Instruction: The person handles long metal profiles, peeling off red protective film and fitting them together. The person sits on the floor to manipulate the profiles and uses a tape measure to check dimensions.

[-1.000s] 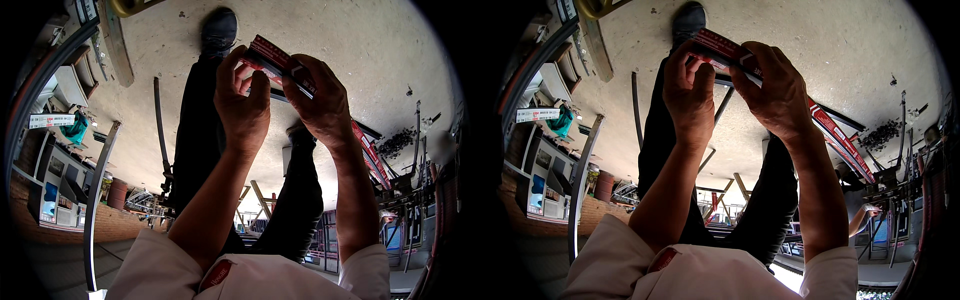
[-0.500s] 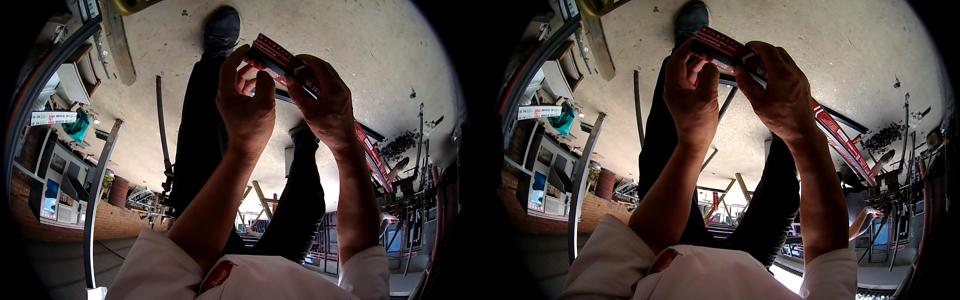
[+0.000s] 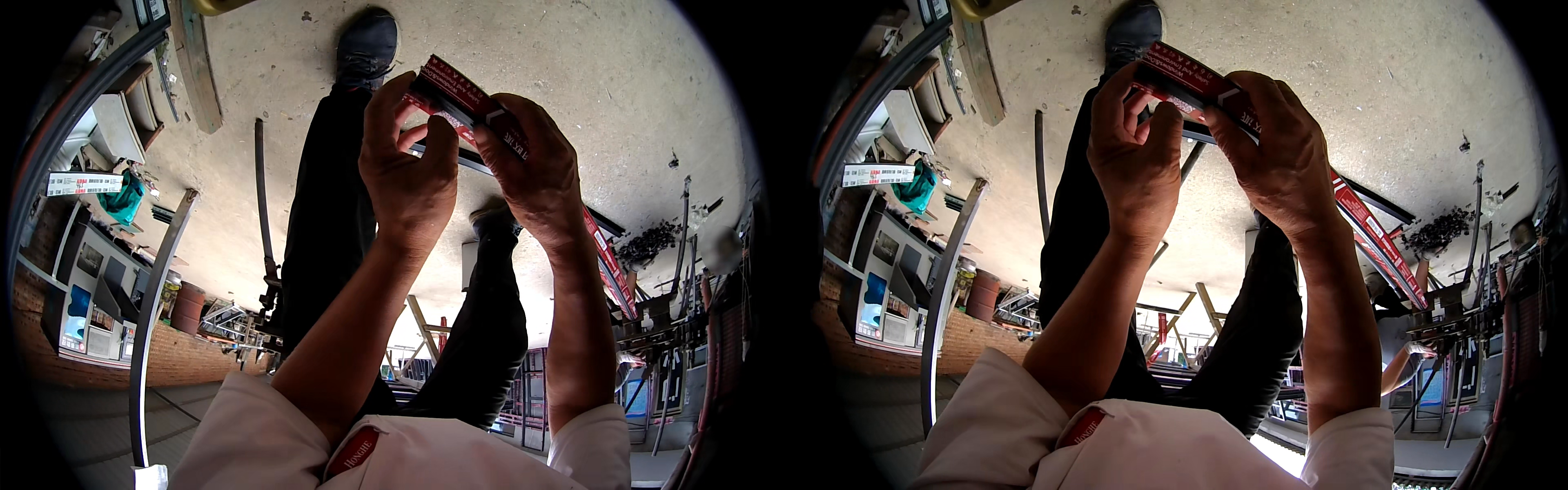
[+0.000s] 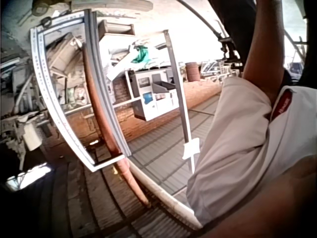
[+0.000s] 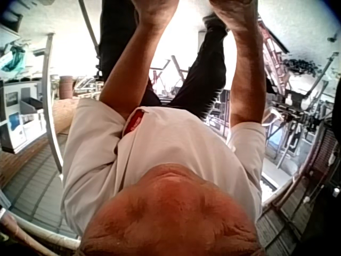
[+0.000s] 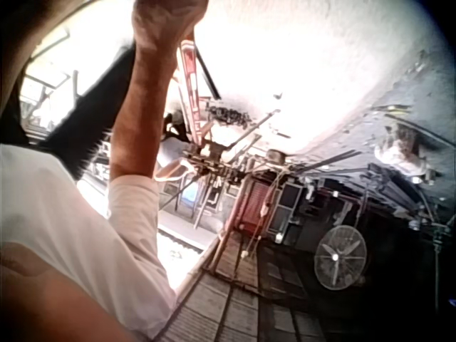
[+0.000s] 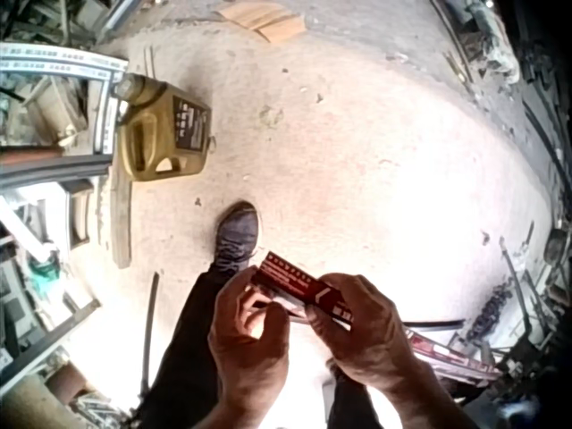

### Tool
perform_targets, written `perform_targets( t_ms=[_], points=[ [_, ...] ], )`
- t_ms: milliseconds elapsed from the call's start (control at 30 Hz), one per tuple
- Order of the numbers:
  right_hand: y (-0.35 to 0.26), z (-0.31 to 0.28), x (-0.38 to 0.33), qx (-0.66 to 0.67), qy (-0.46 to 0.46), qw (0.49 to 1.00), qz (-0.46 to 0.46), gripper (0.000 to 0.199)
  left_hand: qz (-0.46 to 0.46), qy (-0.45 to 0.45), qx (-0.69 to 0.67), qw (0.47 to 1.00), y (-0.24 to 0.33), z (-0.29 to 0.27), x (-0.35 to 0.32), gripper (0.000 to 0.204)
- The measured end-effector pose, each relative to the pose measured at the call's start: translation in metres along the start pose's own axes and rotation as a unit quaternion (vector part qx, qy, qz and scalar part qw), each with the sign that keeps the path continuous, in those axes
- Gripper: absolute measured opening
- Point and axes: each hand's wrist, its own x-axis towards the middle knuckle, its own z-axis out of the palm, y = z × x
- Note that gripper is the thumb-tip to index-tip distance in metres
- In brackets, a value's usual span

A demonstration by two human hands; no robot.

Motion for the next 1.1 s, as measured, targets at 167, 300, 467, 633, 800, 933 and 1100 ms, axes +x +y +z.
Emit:
perform_targets(
  t_ms=[167, 300, 467, 633, 800, 933, 1100],
  points=[
    [0.0006, -0.0008, -0.0007, 0.023, -0.018, 0.999, 0.019, 0.033, 0.012, 0.017, 0.067, 0.998, -0.0013, -0.0016, -0.0004, 0.051],
    [-0.0013, -0.0006, -0.0018, 0.026, -0.020, 0.999, 0.022, 0.031, 0.015, 0.015, 0.062, 0.998, -0.0023, -0.0030, 0.0000, 0.050],
    [-0.0017, -0.0002, -0.0014, 0.032, -0.023, 0.999, 0.023, 0.031, -0.024, -0.001, 0.028, 0.999, 0.0034, -0.0047, -0.0004, 0.048],
    [-0.0029, 0.0003, -0.0017, 0.047, -0.026, 0.998, 0.035, 0.030, -0.027, 0.000, 0.017, 0.999, 0.0025, -0.0046, 0.0004, 0.048],
    [-0.0020, 0.0002, -0.0016, 0.039, -0.025, 0.998, 0.035, 0.030, -0.033, 0.008, 0.017, 0.999, 0.0030, -0.0033, -0.0008, 0.049],
    [-0.0048, 0.0007, -0.0015, 0.050, -0.029, 0.997, 0.050, 0.029, -0.030, 0.017, 0.005, 0.999, 0.0033, -0.0027, 0.0000, 0.047],
    [-0.0040, 0.0012, -0.0015, 0.062, -0.030, 0.996, 0.064, 0.028, -0.037, 0.027, 0.006, 0.999, 0.0018, -0.0020, -0.0010, 0.047]
  ],
)
